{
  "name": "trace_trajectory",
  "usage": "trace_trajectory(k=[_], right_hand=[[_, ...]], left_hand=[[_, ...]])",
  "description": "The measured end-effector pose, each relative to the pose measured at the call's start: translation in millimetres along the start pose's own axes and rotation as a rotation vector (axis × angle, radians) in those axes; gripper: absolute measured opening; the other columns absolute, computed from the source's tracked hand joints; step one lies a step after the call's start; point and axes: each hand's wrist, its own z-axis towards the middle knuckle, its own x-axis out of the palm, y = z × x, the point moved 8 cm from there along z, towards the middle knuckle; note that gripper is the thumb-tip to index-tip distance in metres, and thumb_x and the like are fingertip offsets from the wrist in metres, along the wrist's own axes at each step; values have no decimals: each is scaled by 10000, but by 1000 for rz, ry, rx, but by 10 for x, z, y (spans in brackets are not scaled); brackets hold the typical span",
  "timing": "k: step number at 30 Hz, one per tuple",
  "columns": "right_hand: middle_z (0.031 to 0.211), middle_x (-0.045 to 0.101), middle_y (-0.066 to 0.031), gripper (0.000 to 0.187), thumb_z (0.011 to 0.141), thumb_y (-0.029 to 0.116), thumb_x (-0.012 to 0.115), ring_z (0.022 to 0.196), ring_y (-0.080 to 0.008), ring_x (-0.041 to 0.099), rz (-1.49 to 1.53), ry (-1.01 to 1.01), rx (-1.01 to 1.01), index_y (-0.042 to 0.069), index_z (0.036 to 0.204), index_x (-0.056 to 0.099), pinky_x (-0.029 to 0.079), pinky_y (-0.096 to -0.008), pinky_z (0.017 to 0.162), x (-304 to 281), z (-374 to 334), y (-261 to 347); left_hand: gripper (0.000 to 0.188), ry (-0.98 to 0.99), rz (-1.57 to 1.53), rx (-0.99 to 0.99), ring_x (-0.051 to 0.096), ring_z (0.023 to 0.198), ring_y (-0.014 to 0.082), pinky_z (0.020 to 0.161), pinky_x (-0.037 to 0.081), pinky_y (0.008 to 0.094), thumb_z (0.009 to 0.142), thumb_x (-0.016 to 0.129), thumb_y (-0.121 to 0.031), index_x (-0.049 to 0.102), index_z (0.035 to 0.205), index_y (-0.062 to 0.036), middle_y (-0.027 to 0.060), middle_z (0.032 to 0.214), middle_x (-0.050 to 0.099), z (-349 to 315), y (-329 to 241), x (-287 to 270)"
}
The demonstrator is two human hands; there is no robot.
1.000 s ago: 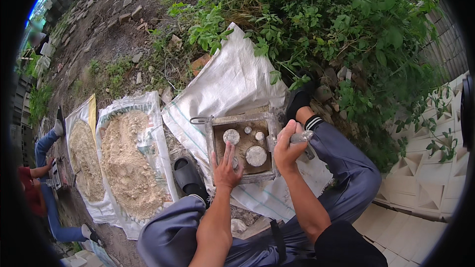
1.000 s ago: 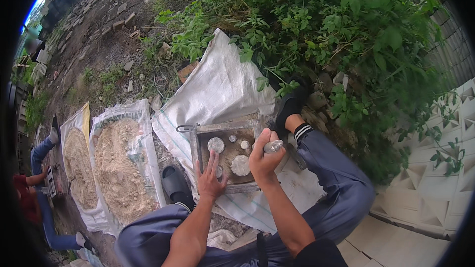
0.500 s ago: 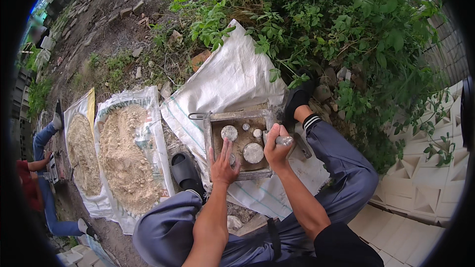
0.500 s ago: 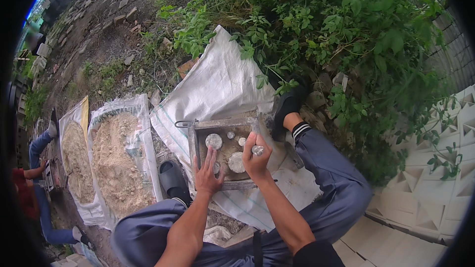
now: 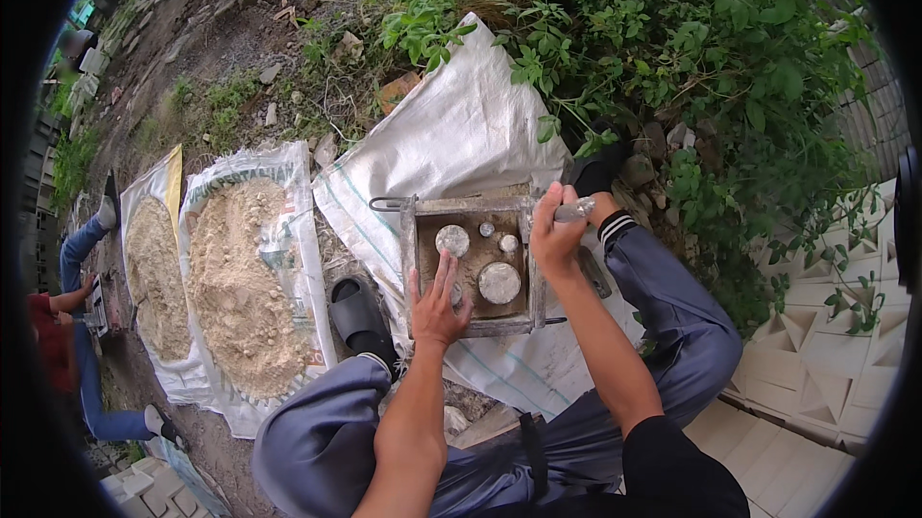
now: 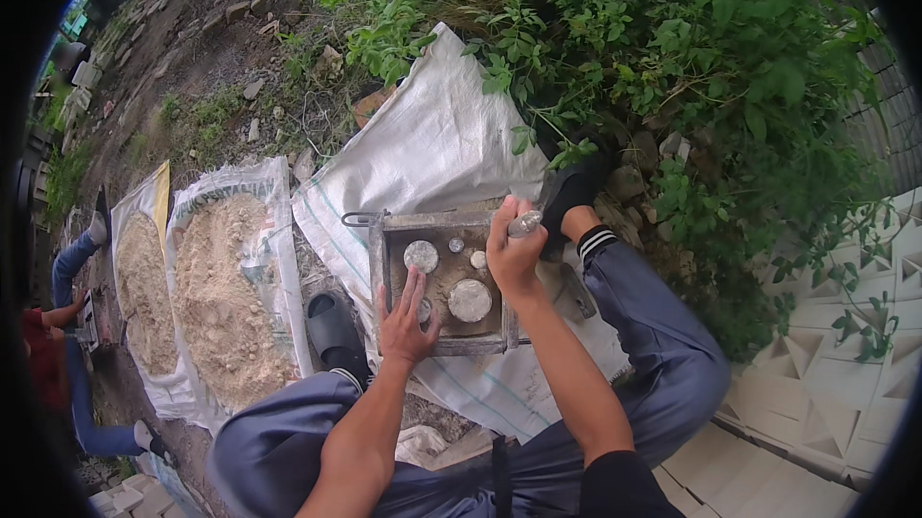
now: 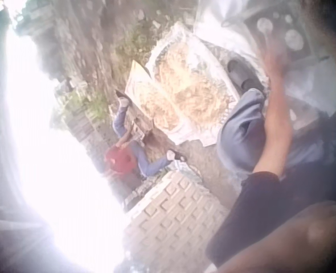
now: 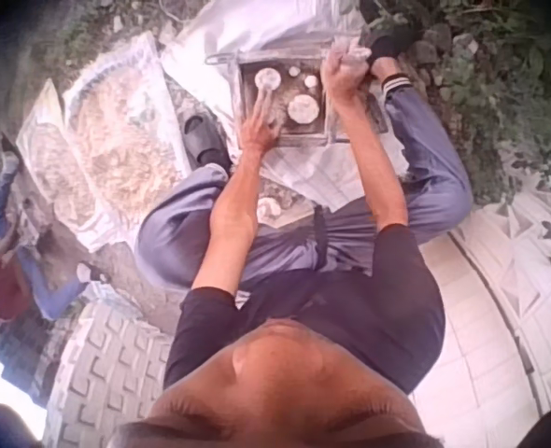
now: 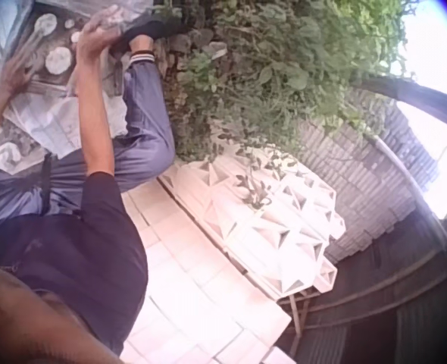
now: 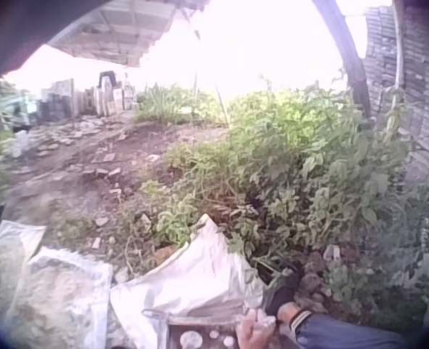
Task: The person uses a metal tamping tool to compact sand-like material into circular holes within a rectangular metal mold, repeatedly striking the material and smoothing the surface by hand.
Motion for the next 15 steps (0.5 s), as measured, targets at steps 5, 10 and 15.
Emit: trace_trajectory(k=[5, 10, 15], right_hand=[[504, 425, -97, 304, 953, 103, 481, 428, -216, 432, 59, 50, 64, 4, 671, 429, 327, -345, 437, 136, 91, -72], [520, 427, -85, 320, 969, 150, 468, 467, -195, 412, 196, -118, 341, 1, 687, 441, 344, -346, 476, -120, -29, -235], [514, 436, -88, 335, 975, 178, 466, 457, -187, 427, 200, -143, 449, 11, 686, 439, 349, -357, 468, -161, -87, -282]], left_hand=[[708, 112, -20, -81, 548, 1156, 146, 1142, 151, 471, 785, 582, -323, 355, 1426, -125, 6, 1523, 267, -49, 130, 14], [720, 71, -28, -46, 541, 1167, 142, 1146, 140, 470, 778, 586, -318, 347, 1430, -128, 3, 1527, 256, -63, 44, -13], [737, 91, -2, -55, 565, 1119, 149, 1151, 123, 463, 775, 591, -324, 332, 1436, -124, 4, 1530, 248, -56, 111, 56]])
